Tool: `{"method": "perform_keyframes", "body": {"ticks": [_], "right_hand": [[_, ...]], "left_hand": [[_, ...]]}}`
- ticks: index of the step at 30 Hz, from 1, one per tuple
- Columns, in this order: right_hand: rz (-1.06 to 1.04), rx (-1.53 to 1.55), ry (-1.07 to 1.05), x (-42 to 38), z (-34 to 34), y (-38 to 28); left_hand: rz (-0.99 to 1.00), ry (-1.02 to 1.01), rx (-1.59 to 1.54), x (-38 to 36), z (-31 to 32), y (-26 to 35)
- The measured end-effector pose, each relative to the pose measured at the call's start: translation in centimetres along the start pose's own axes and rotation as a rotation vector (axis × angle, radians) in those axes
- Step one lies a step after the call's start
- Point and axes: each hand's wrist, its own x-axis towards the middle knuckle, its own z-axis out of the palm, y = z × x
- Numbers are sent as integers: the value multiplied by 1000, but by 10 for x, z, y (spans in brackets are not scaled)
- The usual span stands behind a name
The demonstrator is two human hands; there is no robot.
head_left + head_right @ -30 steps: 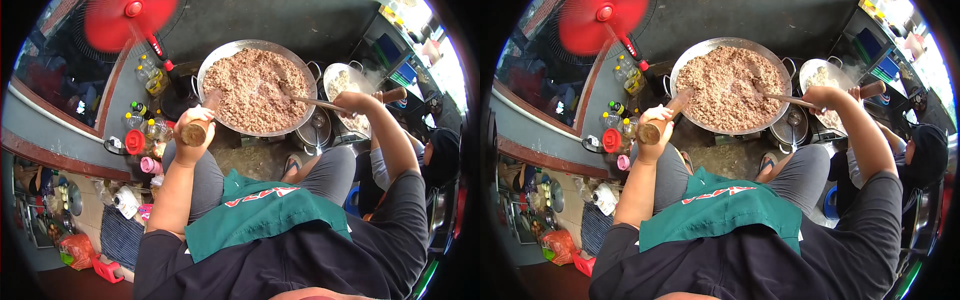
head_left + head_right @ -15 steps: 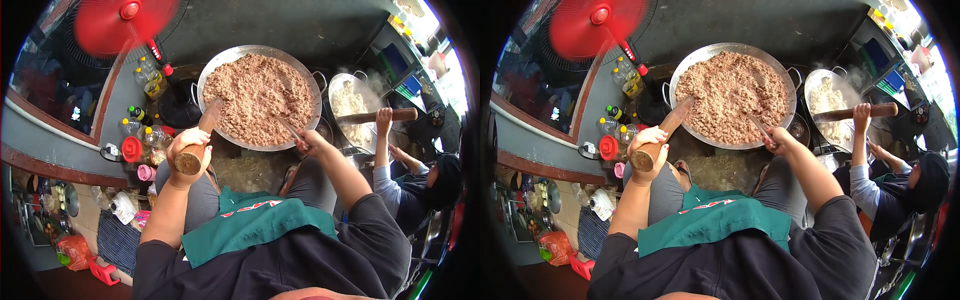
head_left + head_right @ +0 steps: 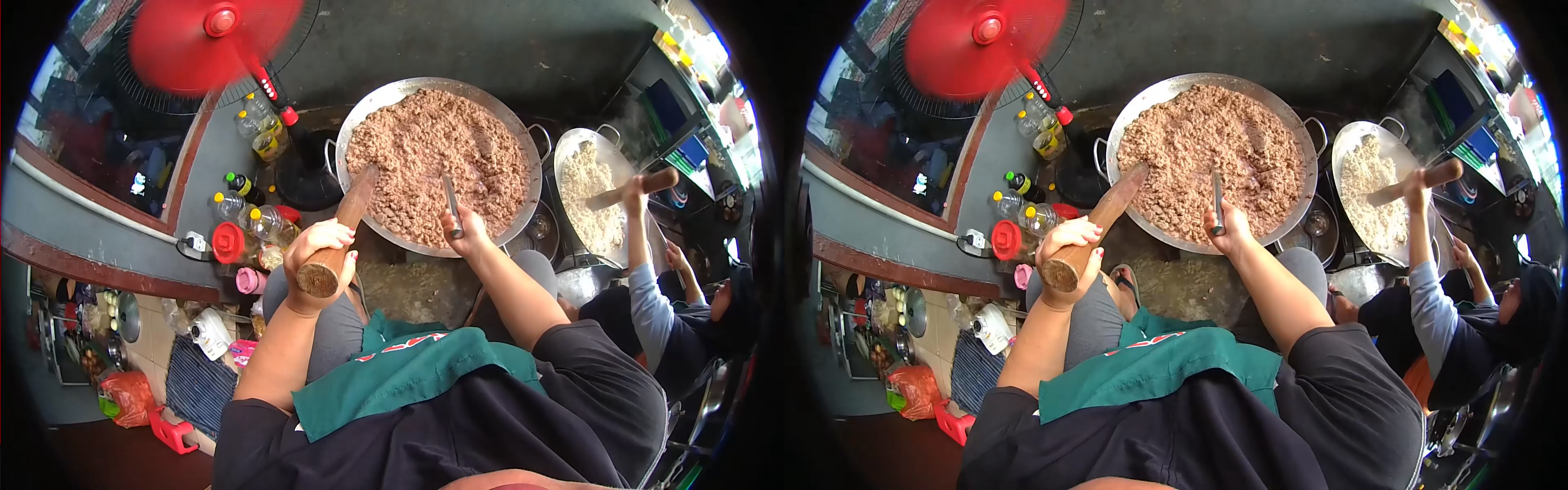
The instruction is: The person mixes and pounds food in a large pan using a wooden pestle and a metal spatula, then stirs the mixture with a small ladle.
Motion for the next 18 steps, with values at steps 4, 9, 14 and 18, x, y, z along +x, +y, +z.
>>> {"method": "perform_keyframes", "body": {"ticks": [4, 9, 14, 18], "right_hand": [[6, 55, -78, 12, -10, -10], [-85, -77, -40, 34, -14, -19], [-163, -304, 17, 28, 5, -24], [-263, -615, 35, 19, 14, -13]], "left_hand": [[-7, 2, -17, 4, 2, -5], [-13, -2, -20, 3, 2, -5], [-3, -11, -7, -1, -3, -1], [-35, -15, 17, -4, -10, 0]]}}
